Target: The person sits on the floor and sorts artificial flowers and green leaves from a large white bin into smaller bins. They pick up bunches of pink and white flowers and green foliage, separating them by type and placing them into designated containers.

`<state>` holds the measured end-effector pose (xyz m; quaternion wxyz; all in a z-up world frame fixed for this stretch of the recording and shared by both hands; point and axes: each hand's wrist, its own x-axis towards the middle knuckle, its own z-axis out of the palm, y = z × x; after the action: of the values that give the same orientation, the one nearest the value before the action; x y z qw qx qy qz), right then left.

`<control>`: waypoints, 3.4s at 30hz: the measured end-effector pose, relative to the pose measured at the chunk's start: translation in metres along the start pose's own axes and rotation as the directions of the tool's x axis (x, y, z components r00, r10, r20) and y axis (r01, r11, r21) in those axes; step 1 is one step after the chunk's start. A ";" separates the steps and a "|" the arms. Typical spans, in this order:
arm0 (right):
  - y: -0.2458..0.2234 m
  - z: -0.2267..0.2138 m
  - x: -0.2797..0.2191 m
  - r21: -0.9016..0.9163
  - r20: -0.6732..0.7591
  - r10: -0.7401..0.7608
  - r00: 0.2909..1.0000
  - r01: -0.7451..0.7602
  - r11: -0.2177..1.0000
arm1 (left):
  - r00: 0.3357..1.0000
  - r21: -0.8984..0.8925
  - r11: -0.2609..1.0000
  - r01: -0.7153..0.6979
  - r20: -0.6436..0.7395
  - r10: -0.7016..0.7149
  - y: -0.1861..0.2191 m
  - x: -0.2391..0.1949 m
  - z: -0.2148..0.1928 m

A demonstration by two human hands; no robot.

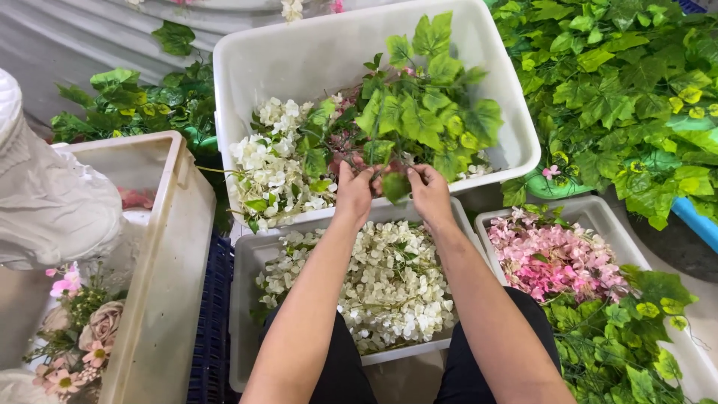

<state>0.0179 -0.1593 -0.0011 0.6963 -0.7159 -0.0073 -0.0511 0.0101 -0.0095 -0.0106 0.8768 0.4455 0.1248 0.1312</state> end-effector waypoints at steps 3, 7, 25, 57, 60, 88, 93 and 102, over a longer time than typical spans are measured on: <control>-0.010 -0.005 0.000 0.030 -0.019 0.006 1.000 -0.006 1.000 | 0.998 -0.027 0.998 -0.062 -0.035 0.061 0.011 0.003 -0.002; -0.016 -0.011 -0.002 0.058 -0.027 -0.048 0.998 0.050 0.997 | 0.991 -0.109 0.988 -0.113 -0.083 0.104 0.026 0.003 -0.008; -0.026 -0.016 -0.018 -0.299 0.269 -0.239 0.933 0.317 0.900 | 0.949 -0.359 0.889 -0.284 -0.237 0.207 0.055 0.005 -0.016; -0.116 -0.114 -0.069 -0.793 0.201 -0.761 0.617 0.558 0.244 | 0.952 0.274 0.920 -0.279 0.203 0.229 -0.008 -0.100 0.130; -0.118 -0.164 -0.074 -0.876 0.208 -0.616 0.760 0.425 0.229 | 0.970 0.451 0.892 -0.045 0.234 -0.069 0.001 -0.141 0.171; 0.132 -0.452 -0.229 -0.814 -0.525 -0.192 0.829 -0.423 0.399 | 0.712 0.955 0.295 0.005 0.204 -0.672 -0.287 -0.328 0.270; 0.162 -0.456 -0.244 -0.718 -0.628 -0.086 0.773 -0.533 0.448 | 0.600 0.981 0.191 0.040 0.129 -0.790 -0.325 -0.339 0.252; 0.240 -0.461 -0.281 -0.580 -0.632 0.425 0.648 -0.759 0.296 | 0.419 0.888 -0.233 -0.396 -0.050 -0.906 -0.432 -0.294 0.165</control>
<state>-0.2712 -0.6094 -0.2519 0.2388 -0.8734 0.4150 0.0890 -0.1578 -0.4787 -0.2379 0.1464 0.8485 -0.1116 -0.4961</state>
